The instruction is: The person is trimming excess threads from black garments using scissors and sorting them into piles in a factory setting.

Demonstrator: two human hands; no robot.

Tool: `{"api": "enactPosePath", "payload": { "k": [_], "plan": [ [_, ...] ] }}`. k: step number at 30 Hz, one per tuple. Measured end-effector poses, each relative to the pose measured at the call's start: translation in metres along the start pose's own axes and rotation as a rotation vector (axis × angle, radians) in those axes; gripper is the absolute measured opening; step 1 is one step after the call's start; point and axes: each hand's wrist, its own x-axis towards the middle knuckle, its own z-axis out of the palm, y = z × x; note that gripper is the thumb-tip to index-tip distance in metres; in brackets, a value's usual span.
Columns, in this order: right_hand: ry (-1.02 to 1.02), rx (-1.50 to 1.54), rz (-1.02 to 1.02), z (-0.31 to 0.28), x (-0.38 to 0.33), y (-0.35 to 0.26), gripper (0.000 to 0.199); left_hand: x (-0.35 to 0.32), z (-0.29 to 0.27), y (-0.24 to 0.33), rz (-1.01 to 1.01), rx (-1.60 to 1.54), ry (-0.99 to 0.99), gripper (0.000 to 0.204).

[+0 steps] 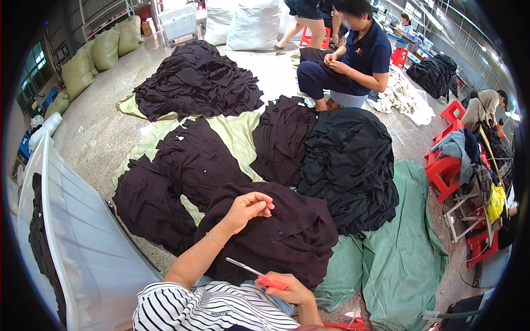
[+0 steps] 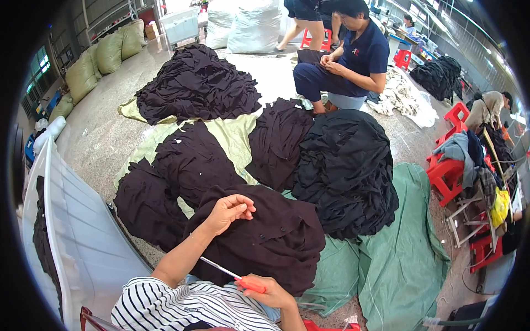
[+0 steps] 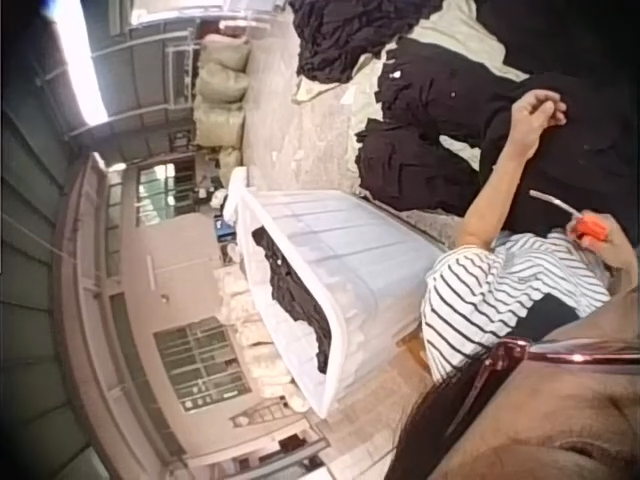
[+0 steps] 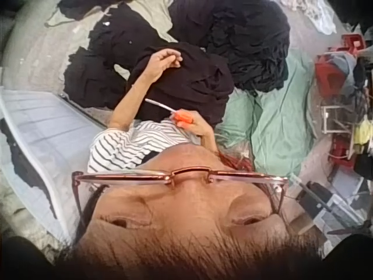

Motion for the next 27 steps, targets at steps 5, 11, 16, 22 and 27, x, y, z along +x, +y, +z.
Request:
{"api": "enactPosePath", "payload": {
  "k": [5,11,16,22,27],
  "plan": [
    [-0.402,0.287,0.286,-0.049,0.004,0.024,0.048,0.001,0.001,-0.001,-0.049,-0.087,0.021,0.018],
    [-0.502,0.472,0.348,-0.069,0.002,0.036,0.052,-0.002,0.014,0.003,-0.027,-0.124,0.101,0.020],
    [-0.580,0.532,0.363,-0.077,0.007,0.035,0.054,-0.012,0.020,0.002,0.032,-0.108,0.153,0.017],
    [-0.553,0.594,0.380,-0.068,0.016,0.032,0.053,-0.008,0.007,0.000,-0.010,-0.060,0.160,0.017],
    [-0.453,0.536,0.411,-0.054,0.017,0.029,0.056,-0.003,-0.002,-0.004,-0.034,-0.030,0.089,0.019]
  ]
}}
